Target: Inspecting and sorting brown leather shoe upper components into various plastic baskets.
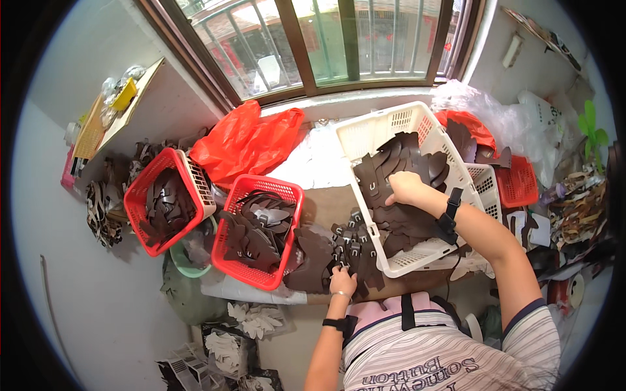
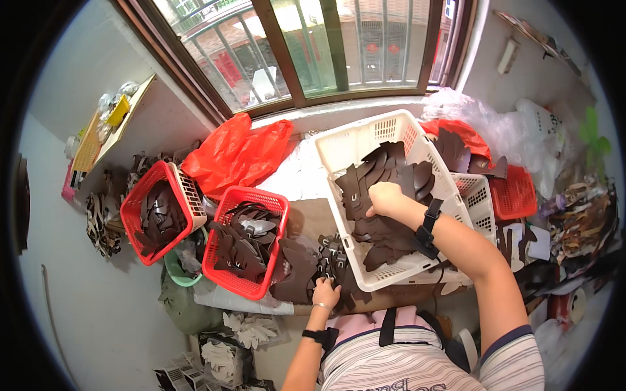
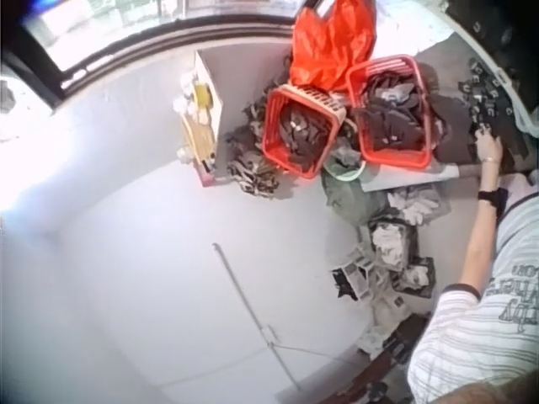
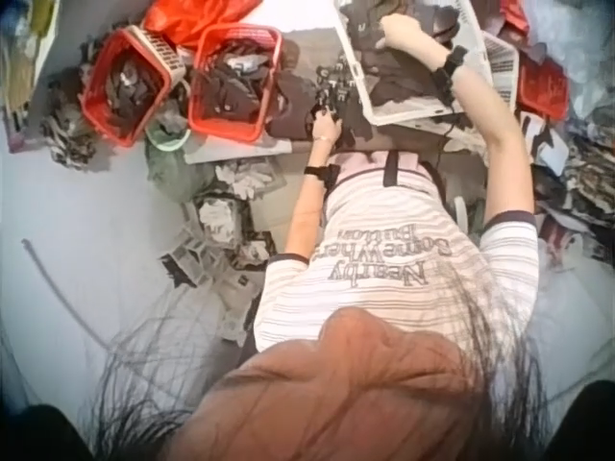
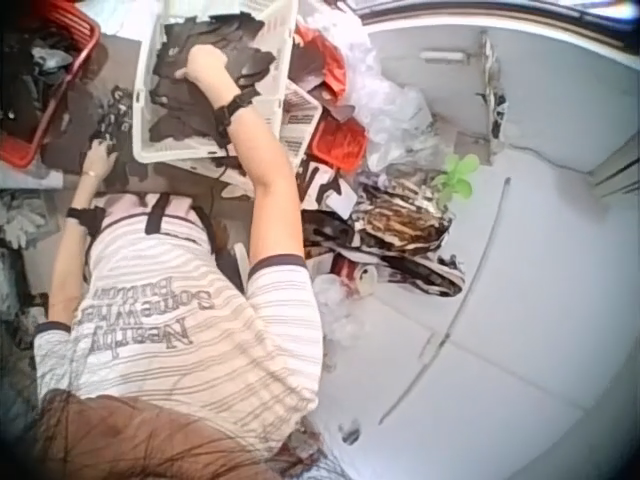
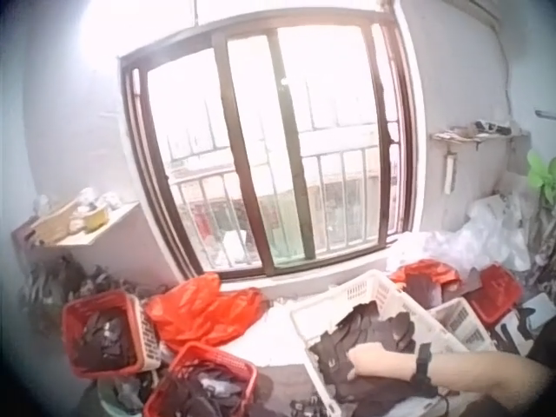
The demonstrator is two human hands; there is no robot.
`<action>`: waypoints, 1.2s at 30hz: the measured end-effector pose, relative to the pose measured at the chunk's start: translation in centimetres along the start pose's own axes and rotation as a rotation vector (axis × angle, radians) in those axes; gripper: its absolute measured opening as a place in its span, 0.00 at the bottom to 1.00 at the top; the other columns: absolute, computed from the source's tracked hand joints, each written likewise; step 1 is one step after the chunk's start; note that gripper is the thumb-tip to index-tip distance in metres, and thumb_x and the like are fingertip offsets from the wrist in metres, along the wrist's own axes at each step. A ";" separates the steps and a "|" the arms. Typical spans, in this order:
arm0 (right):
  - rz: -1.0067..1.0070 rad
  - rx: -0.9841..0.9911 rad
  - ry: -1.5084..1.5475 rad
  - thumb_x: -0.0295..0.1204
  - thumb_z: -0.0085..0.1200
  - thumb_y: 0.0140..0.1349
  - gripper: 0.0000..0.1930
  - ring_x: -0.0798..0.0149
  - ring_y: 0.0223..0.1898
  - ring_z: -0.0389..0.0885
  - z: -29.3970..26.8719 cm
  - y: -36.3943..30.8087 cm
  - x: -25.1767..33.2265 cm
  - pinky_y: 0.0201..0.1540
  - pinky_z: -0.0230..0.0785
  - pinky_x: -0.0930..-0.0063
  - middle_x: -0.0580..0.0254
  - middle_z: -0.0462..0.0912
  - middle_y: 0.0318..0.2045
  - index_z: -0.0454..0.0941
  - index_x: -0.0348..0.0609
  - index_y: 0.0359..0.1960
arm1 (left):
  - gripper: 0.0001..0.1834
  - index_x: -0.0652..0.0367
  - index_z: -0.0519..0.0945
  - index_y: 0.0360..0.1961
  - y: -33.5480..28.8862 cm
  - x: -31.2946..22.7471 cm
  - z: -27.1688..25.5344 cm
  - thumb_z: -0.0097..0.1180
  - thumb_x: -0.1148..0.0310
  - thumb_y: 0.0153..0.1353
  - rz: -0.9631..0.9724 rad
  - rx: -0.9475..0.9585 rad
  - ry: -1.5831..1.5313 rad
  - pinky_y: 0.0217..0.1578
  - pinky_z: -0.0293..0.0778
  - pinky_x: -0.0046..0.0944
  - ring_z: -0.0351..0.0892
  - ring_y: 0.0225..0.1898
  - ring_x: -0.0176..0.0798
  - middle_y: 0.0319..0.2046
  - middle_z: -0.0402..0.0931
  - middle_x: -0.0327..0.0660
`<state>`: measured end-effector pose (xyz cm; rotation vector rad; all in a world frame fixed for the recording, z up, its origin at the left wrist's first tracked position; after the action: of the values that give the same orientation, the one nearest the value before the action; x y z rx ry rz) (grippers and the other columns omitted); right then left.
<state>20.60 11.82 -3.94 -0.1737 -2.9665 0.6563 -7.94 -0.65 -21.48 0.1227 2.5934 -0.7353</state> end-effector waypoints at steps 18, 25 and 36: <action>-0.911 -0.782 0.794 0.21 0.67 0.45 0.14 0.58 0.36 0.82 -14.5 -29.7 3.9 0.40 0.72 0.69 0.58 0.85 0.36 0.82 0.45 0.36 | 0.14 0.59 0.83 0.34 -19.6 -21.3 -23.9 0.67 0.81 0.42 1.167 -0.471 -0.421 0.34 0.74 0.35 0.80 0.29 0.42 0.27 0.80 0.40; -0.610 -0.871 0.719 0.17 0.63 0.41 0.09 0.59 0.29 0.77 -4.4 -26.6 0.9 0.30 0.70 0.69 0.63 0.77 0.27 0.74 0.41 0.19 | 0.17 0.62 0.74 0.46 -17.4 -20.6 -16.2 0.55 0.84 0.54 0.901 -0.129 -0.694 0.39 0.76 0.39 0.79 0.39 0.49 0.40 0.76 0.48; 0.056 -0.934 1.756 0.22 0.53 0.64 0.03 0.79 0.25 0.74 6.6 -24.8 -6.2 0.26 0.69 0.86 0.70 0.76 0.27 0.76 0.40 0.39 | 0.16 0.60 0.77 0.43 -14.4 -22.3 -8.2 0.61 0.76 0.51 0.831 -0.398 -0.107 0.37 0.75 0.44 0.75 0.39 0.49 0.41 0.71 0.43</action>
<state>23.74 -14.10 0.17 -0.5150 -1.2764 -0.6789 6.07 -8.00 1.41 0.9265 2.2187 0.0724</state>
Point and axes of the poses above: each hand's wrist, its own y-axis towards the middle knuckle, its own z-axis out of the palm, x = y × z, the point moved 4 cm from there along y, towards the middle knuckle
